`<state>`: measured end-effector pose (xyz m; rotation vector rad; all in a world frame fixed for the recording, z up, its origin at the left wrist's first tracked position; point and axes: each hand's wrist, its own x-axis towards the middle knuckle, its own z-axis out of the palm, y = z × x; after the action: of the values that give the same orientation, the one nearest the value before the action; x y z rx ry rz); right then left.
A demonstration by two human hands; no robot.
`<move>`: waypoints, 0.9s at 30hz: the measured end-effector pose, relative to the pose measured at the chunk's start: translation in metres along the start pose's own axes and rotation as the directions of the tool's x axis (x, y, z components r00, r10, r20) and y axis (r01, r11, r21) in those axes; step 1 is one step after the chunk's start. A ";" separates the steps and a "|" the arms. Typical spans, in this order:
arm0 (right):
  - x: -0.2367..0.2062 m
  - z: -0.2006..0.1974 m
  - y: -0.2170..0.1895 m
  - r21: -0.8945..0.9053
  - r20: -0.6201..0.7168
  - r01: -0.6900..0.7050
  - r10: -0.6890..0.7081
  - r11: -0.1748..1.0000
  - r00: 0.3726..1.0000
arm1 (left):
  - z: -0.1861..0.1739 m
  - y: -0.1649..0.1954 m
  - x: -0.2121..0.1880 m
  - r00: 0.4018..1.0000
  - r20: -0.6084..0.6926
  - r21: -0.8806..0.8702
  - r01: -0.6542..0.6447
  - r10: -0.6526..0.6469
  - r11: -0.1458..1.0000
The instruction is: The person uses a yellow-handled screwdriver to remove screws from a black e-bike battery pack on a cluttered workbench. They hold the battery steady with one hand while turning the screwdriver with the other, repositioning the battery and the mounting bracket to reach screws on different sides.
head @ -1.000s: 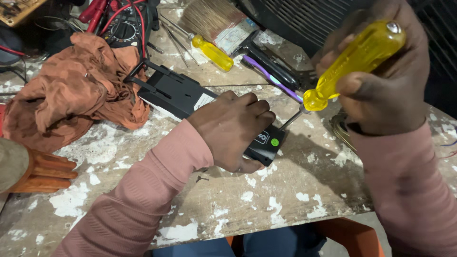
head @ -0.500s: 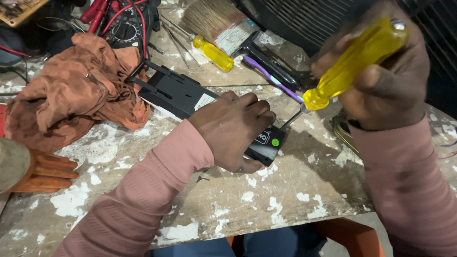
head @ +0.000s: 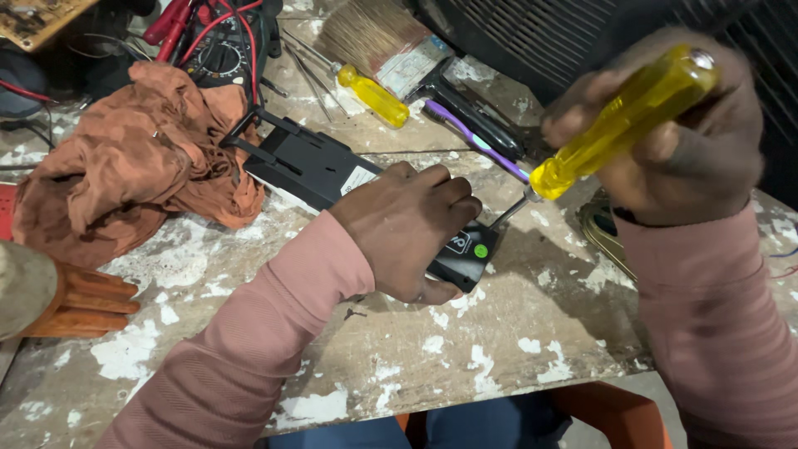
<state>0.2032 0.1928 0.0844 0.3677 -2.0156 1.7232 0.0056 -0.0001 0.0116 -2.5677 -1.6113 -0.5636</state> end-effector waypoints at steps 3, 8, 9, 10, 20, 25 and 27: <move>-0.004 0.008 0.010 -0.089 -0.083 0.094 -0.101 0.992 0.991 | 0.002 -0.001 0.001 0.995 0.087 0.004 0.040 -0.040 0.999; -0.008 0.019 0.018 -0.092 -0.193 0.135 -0.151 0.987 0.970 | 0.004 -0.002 -0.002 1.000 -0.006 -0.008 0.006 -0.006 1.000; -0.007 0.020 0.019 -0.086 -0.204 0.137 -0.152 0.987 0.967 | 0.004 -0.002 -0.003 1.000 -0.017 -0.006 -0.001 0.001 1.000; -0.004 0.021 0.019 -0.071 -0.197 0.138 -0.149 0.988 0.969 | 0.004 -0.002 -0.003 0.999 -0.033 -0.008 -0.009 0.009 1.000; 0.017 0.027 0.003 0.191 -0.012 0.001 0.001 0.982 1.000 | 0.003 -0.002 -0.003 1.000 -0.027 0.016 -0.015 0.016 1.000; 0.007 0.032 0.018 -0.063 -0.148 0.167 -0.175 0.984 0.973 | 0.002 -0.002 -0.002 1.000 0.011 0.032 -0.005 0.004 0.999; 0.004 0.031 0.019 -0.121 -0.164 0.167 -0.185 0.979 0.969 | 0.003 -0.001 -0.001 1.000 0.012 0.035 0.010 -0.011 0.999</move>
<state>0.1854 0.1665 0.0666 0.3371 -1.8792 1.4804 0.0049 -0.0002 0.0085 -2.5445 -1.6248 -0.5167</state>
